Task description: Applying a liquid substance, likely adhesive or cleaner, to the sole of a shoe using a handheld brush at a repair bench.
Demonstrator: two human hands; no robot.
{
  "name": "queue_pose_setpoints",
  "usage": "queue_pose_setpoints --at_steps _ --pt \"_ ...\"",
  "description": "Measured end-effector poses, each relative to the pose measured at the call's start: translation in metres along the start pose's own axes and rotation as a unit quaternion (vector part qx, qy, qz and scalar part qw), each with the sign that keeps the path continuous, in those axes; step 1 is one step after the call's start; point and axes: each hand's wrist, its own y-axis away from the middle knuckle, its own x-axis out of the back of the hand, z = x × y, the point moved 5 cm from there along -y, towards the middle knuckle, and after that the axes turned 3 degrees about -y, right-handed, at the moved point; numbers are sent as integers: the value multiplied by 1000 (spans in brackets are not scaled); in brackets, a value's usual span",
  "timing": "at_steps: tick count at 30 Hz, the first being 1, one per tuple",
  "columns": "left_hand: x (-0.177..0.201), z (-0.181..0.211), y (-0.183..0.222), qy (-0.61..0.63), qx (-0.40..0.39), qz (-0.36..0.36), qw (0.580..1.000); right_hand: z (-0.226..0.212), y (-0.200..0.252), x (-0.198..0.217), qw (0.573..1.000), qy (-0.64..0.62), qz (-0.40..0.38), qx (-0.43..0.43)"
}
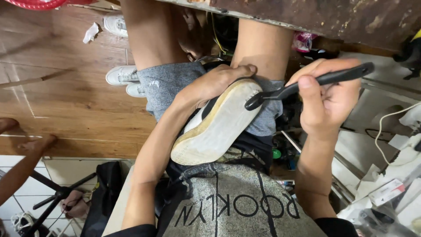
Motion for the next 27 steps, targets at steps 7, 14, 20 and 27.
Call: queue_pose_setpoints --at_steps 7,14,20,27 --pt "6 10 2 -63 -29 -12 998 -8 -6 -8 999 -22 -5 -36" --pt "5 10 -5 -45 -30 -39 998 -7 -1 -30 986 -110 -109 -54" --pt "1 13 -10 -56 -72 -68 993 -5 0 -16 1000 -17 15 16" --pt "2 9 -14 -108 -65 -60 990 -3 -5 -10 998 -19 50 -11"
